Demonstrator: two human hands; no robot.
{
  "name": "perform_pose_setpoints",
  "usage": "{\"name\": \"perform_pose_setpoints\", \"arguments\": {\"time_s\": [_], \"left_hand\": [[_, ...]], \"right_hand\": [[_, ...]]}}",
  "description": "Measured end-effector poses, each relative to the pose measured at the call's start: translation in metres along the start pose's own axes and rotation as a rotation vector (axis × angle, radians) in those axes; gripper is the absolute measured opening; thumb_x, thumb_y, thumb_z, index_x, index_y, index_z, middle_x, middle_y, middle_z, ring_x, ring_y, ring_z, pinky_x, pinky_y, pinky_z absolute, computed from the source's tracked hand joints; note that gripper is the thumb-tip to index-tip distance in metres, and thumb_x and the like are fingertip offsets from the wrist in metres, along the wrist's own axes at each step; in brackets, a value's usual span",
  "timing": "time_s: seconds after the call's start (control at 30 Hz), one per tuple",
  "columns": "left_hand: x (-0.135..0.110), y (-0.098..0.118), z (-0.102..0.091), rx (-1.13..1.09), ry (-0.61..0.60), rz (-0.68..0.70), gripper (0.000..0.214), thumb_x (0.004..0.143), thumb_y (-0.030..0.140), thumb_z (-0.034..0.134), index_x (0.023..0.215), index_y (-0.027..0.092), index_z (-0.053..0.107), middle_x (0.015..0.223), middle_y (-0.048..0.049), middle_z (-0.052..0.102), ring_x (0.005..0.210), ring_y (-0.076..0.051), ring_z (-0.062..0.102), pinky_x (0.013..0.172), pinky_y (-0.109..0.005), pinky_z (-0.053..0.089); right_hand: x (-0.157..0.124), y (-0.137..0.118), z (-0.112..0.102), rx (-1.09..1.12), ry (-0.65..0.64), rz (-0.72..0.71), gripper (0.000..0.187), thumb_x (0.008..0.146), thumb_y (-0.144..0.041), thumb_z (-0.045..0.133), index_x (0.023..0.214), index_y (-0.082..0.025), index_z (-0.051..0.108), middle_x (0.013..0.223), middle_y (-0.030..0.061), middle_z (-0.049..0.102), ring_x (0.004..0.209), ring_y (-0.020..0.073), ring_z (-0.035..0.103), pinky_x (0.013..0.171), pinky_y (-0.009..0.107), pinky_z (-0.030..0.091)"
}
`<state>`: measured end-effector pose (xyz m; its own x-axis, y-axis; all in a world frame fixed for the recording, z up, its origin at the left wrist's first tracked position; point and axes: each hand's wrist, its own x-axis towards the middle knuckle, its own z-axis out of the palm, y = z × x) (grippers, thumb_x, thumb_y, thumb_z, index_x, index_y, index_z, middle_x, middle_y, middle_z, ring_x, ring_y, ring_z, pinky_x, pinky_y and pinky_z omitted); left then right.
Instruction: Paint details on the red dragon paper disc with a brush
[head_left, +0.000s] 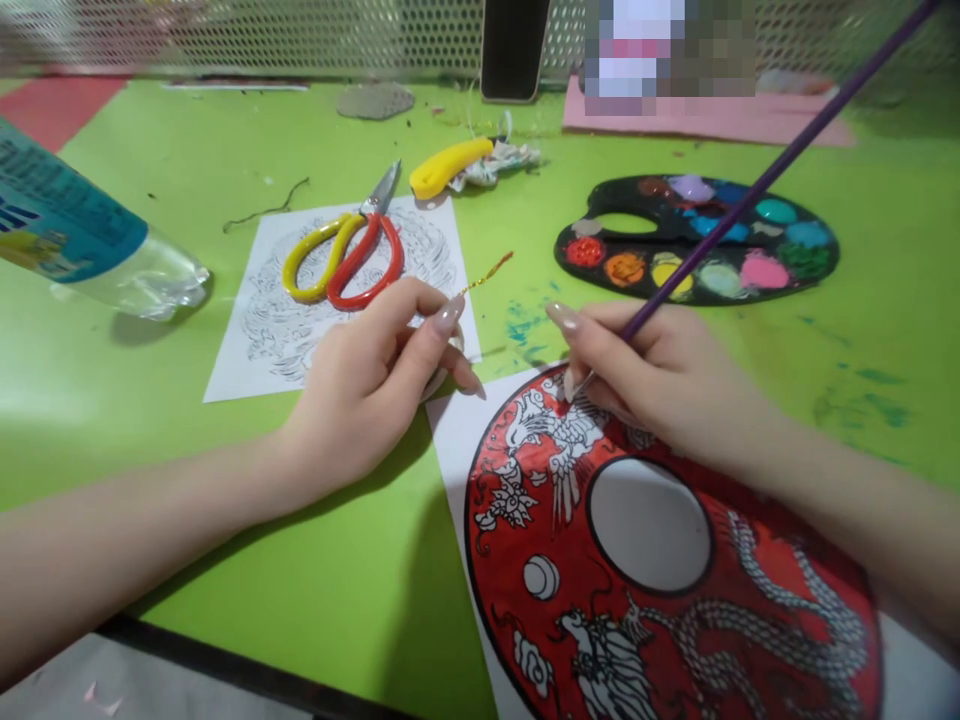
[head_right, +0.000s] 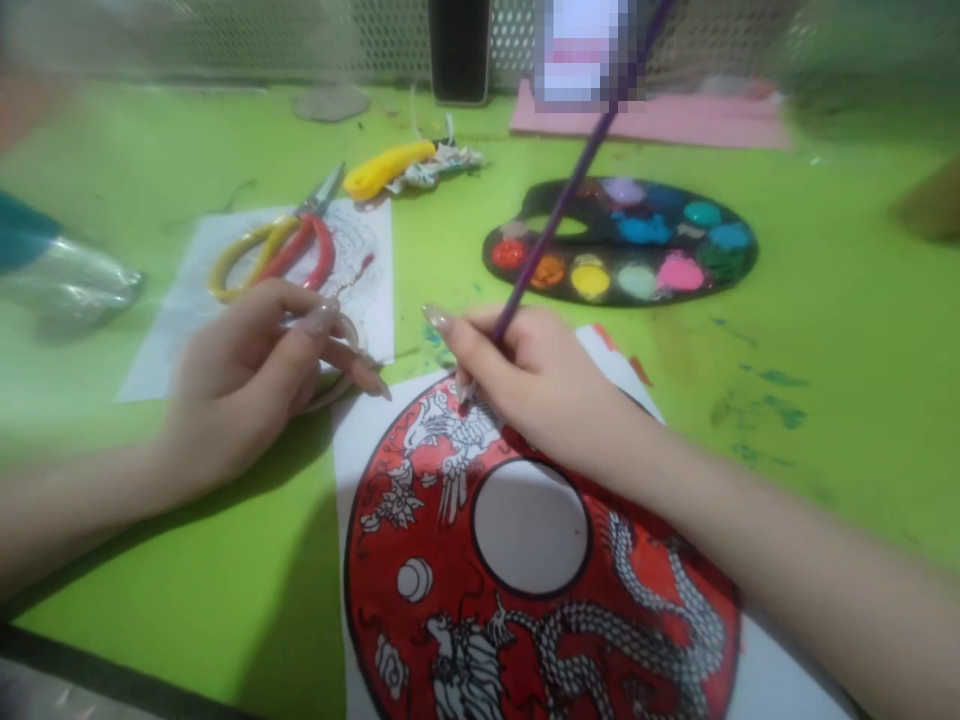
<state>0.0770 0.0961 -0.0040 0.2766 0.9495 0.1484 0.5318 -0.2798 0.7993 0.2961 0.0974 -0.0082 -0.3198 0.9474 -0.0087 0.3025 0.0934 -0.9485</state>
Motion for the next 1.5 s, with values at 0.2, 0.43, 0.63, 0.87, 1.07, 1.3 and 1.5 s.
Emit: {"name": "perform_pose_setpoints", "arguments": {"time_s": [0.2, 0.43, 0.63, 0.87, 1.07, 1.3, 1.5], "left_hand": [[0.001, 0.002, -0.002, 0.033, -0.052, 0.008, 0.015, 0.100, 0.033, 0.041, 0.089, 0.025, 0.048, 0.070, 0.0075, 0.074, 0.040, -0.007, 0.040, 0.042, -0.025, 0.035], [0.001, 0.005, -0.004, 0.035, -0.065, 0.021, 0.017, 0.100, 0.028, 0.040, 0.085, 0.024, 0.047, 0.069, 0.0086, 0.074, 0.041, -0.007, 0.046, 0.046, -0.025, 0.037], [0.001, 0.005, -0.004, 0.027, -0.079, 0.009, 0.017, 0.100, 0.031, 0.039, 0.087, 0.024, 0.047, 0.071, 0.0072, 0.074, 0.048, -0.010, 0.055, 0.051, -0.027, 0.042], [0.002, 0.005, -0.005, 0.036, -0.076, 0.013, 0.017, 0.099, 0.031, 0.038, 0.087, 0.024, 0.046, 0.070, 0.0071, 0.074, 0.046, -0.010, 0.053, 0.051, -0.027, 0.042], [0.001, 0.004, -0.004, 0.041, -0.068, 0.022, 0.016, 0.099, 0.030, 0.038, 0.087, 0.025, 0.046, 0.069, 0.0072, 0.074, 0.046, -0.010, 0.052, 0.052, -0.027, 0.041], [0.002, 0.004, -0.004, 0.018, -0.090, 0.011, 0.018, 0.100, 0.032, 0.038, 0.087, 0.024, 0.048, 0.072, 0.0058, 0.075, 0.054, -0.011, 0.060, 0.055, -0.028, 0.044], [0.003, 0.004, -0.003, 0.034, -0.077, 0.027, 0.017, 0.099, 0.030, 0.039, 0.086, 0.024, 0.049, 0.071, 0.0064, 0.074, 0.048, -0.010, 0.054, 0.052, -0.028, 0.041]], "right_hand": [[0.001, 0.000, -0.005, 0.125, -0.097, 0.164, 0.050, 0.092, -0.062, 0.051, 0.070, -0.018, 0.060, 0.040, -0.0071, 0.036, 0.033, 0.0049, 0.029, 0.034, 0.022, 0.017], [0.000, 0.005, -0.010, 0.145, -0.128, 0.185, 0.042, 0.096, -0.053, 0.052, 0.075, -0.018, 0.061, 0.044, -0.0077, 0.035, 0.037, 0.0049, 0.029, 0.037, 0.020, 0.018], [-0.001, 0.006, -0.008, 0.219, -0.138, 0.174, 0.036, 0.098, -0.047, 0.051, 0.081, -0.017, 0.060, 0.046, -0.0081, 0.036, 0.039, 0.0049, 0.027, 0.037, 0.020, 0.017], [-0.004, 0.000, -0.009, 0.359, -0.260, 0.094, 0.033, 0.100, -0.046, 0.047, 0.090, -0.018, 0.061, 0.045, -0.0091, 0.035, 0.039, 0.0054, 0.026, 0.040, 0.021, 0.021], [-0.003, -0.003, -0.008, 0.457, -0.271, 0.109, 0.042, 0.097, -0.052, 0.051, 0.075, -0.018, 0.061, 0.041, -0.0078, 0.038, 0.034, 0.0050, 0.027, 0.039, 0.022, 0.024], [-0.006, -0.007, -0.008, 0.611, -0.317, 0.185, 0.037, 0.098, -0.040, 0.053, 0.070, -0.017, 0.062, 0.038, -0.0082, 0.036, 0.032, 0.0032, 0.023, 0.039, 0.019, 0.026], [-0.008, -0.010, -0.006, 0.601, -0.322, 0.181, 0.047, 0.100, -0.039, 0.051, 0.059, -0.017, 0.050, 0.039, -0.0079, 0.031, 0.036, 0.0034, 0.023, 0.040, 0.018, 0.024]]}}
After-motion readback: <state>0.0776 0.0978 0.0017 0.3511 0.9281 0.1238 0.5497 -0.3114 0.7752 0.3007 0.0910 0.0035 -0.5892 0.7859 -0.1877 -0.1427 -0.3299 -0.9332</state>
